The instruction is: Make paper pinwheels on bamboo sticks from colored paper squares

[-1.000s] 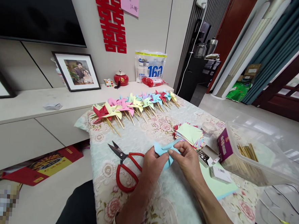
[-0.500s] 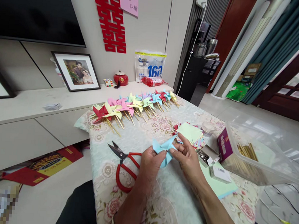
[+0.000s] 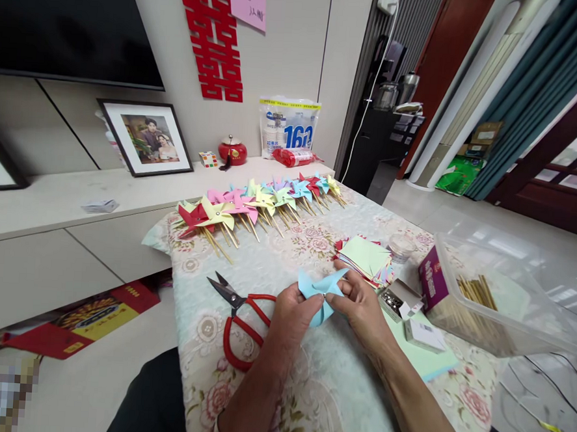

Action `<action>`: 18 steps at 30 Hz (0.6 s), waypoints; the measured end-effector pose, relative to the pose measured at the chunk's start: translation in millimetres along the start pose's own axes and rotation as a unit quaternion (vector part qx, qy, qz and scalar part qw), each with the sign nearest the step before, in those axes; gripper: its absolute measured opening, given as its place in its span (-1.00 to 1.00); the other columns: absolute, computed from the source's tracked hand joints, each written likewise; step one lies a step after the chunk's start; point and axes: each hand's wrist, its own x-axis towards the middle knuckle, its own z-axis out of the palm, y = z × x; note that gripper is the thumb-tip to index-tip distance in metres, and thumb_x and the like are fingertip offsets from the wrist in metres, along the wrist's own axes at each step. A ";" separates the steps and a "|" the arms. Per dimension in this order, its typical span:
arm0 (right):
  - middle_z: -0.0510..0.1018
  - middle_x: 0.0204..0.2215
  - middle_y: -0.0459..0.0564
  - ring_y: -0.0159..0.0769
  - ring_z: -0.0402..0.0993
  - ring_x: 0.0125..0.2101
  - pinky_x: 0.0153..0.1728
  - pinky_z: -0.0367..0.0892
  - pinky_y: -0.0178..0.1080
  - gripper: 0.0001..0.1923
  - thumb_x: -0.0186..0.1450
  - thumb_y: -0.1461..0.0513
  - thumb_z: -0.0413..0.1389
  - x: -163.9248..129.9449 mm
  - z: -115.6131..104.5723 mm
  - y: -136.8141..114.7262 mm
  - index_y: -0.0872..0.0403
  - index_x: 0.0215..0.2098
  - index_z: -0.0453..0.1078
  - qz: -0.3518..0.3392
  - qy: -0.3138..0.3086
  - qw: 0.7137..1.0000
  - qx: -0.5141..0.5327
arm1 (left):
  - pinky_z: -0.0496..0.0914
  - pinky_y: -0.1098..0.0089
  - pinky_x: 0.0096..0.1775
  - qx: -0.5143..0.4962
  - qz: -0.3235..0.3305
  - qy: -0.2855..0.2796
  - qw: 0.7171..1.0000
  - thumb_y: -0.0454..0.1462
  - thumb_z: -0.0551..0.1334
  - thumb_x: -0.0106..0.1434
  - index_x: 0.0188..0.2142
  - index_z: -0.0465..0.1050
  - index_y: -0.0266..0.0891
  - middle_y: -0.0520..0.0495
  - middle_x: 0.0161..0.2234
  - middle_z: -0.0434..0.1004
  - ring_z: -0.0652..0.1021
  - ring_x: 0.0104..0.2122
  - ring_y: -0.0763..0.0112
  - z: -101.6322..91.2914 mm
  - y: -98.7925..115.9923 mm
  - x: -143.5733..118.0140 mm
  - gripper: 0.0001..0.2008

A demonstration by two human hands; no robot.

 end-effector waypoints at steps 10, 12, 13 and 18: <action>0.42 -0.51 -0.20 -0.27 0.42 -0.41 -0.31 0.29 -0.22 -0.45 0.00 0.25 0.30 1.8 -3.2 2.3 0.09 -0.02 0.38 -0.019 -0.012 0.999 -0.030 | 0.37 0.41 -0.35 0.011 0.013 0.000 1.000 -0.27 0.37 -0.01 -0.30 0.52 -0.34 -0.05 -0.44 0.60 0.49 -0.45 0.38 -1.6 -2.9 3.9 -0.74; 0.41 -0.50 -0.19 -0.26 0.42 -0.40 -0.31 0.29 -0.22 -0.45 0.02 0.24 0.31 1.9 -4.1 3.0 0.09 -0.01 0.38 -0.023 -0.015 0.999 -0.031 | 0.36 0.42 -0.36 0.009 0.013 -0.005 1.000 -0.27 0.37 -0.02 -0.30 0.52 -0.34 -0.05 -0.44 0.60 0.49 -0.46 0.38 -0.9 -2.4 3.8 -0.75; 0.41 -0.50 -0.20 -0.26 0.42 -0.40 -0.32 0.29 -0.22 -0.45 0.03 0.23 0.31 2.0 -4.5 3.6 0.09 0.00 0.38 -0.027 -0.017 0.999 -0.032 | 0.36 0.41 -0.36 0.008 0.013 -0.006 1.000 -0.27 0.37 -0.02 -0.30 0.53 -0.35 -0.05 -0.44 0.61 0.49 -0.46 0.38 -0.6 -2.2 3.7 -0.74; 0.40 -0.51 -0.22 -0.29 0.41 -0.43 -0.30 0.30 -0.21 -0.47 0.05 0.25 0.30 2.6 -5.6 6.1 0.07 0.00 0.38 -0.059 -0.015 0.997 -0.044 | 0.37 0.41 -0.34 -0.004 0.007 0.000 1.000 -0.26 0.38 -0.01 -0.29 0.52 -0.34 -0.05 -0.43 0.61 0.51 -0.44 0.38 0.2 -1.2 3.2 -0.73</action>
